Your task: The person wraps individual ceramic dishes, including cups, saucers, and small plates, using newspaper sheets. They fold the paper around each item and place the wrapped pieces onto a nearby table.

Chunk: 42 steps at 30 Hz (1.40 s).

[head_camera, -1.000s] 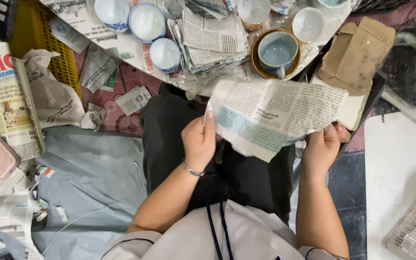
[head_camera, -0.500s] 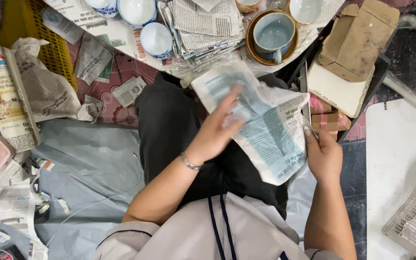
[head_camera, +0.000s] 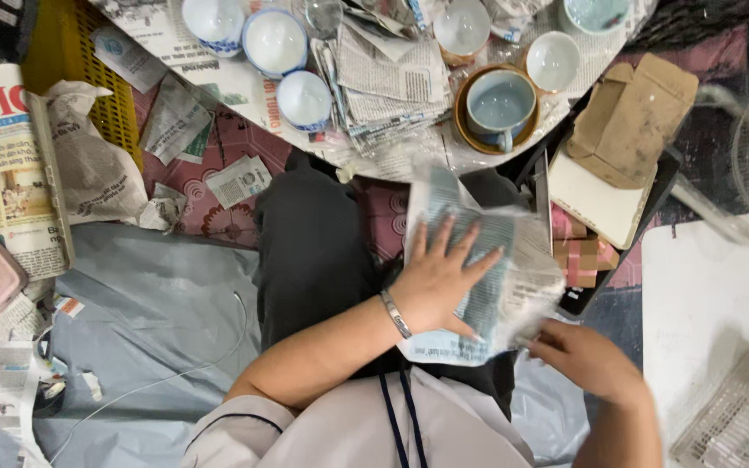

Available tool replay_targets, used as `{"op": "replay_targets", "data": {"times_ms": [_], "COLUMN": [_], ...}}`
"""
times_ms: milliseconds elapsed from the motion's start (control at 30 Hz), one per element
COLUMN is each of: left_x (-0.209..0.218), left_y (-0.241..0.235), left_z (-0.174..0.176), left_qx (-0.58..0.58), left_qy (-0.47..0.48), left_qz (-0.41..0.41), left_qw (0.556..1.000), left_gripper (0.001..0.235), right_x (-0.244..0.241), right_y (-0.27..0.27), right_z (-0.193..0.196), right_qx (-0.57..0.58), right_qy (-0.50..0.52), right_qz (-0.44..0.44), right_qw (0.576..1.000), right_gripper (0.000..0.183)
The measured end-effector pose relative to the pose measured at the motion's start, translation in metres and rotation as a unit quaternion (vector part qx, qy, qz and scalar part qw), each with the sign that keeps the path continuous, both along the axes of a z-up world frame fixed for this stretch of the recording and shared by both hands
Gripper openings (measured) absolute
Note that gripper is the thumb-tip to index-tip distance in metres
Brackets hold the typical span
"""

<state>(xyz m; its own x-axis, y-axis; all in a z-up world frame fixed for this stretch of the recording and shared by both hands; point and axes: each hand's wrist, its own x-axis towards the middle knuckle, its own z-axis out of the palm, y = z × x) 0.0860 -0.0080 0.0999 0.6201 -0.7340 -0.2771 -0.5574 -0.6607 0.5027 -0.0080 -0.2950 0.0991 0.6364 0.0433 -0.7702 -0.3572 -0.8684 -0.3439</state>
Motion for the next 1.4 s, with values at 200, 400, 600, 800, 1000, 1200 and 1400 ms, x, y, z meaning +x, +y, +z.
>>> {"op": "replay_targets", "data": {"times_ms": [200,400,600,800,1000,1200,1400], "left_x": [-0.012,-0.014,-0.012,-0.008,-0.007,-0.005,-0.01], "left_y": [-0.019,-0.021,-0.023,-0.024,-0.024,-0.025,-0.024], "left_z": [-0.035,-0.059,-0.076,-0.079,-0.077,-0.075,-0.077], "left_qx": [-0.116,-0.156,-0.192,-0.17,-0.172,-0.195,-0.225], "left_qy": [-0.068,-0.107,-0.136,-0.15,-0.14,-0.134,-0.152], "left_qz": [0.039,0.011,-0.009,-0.006,-0.022,-0.013,0.004], "left_qw": [0.99,0.982,0.972,0.974,0.975,0.972,0.962], "left_gripper": [0.125,0.106,0.09,0.101,0.093,0.09,0.089], "right_x": [0.084,0.211,0.324,0.365,0.367,0.347,0.332], "right_y": [0.063,0.197,0.296,0.32,0.31,0.292,0.278], "right_z": [0.11,0.095,0.013,-0.031,-0.031,0.009,0.038], "right_qx": [-0.013,0.149,-0.005,-0.092,-0.066,-0.002,0.034], "right_qy": [-0.313,-0.436,-0.524,-0.545,-0.556,-0.614,-0.647], "right_qz": [-0.078,0.176,0.281,0.303,0.315,0.295,0.271], "right_qw": [0.947,0.87,0.804,0.776,0.766,0.732,0.712], "right_gripper": [0.03,0.04,0.062,0.059,0.053,0.051,0.05]}}
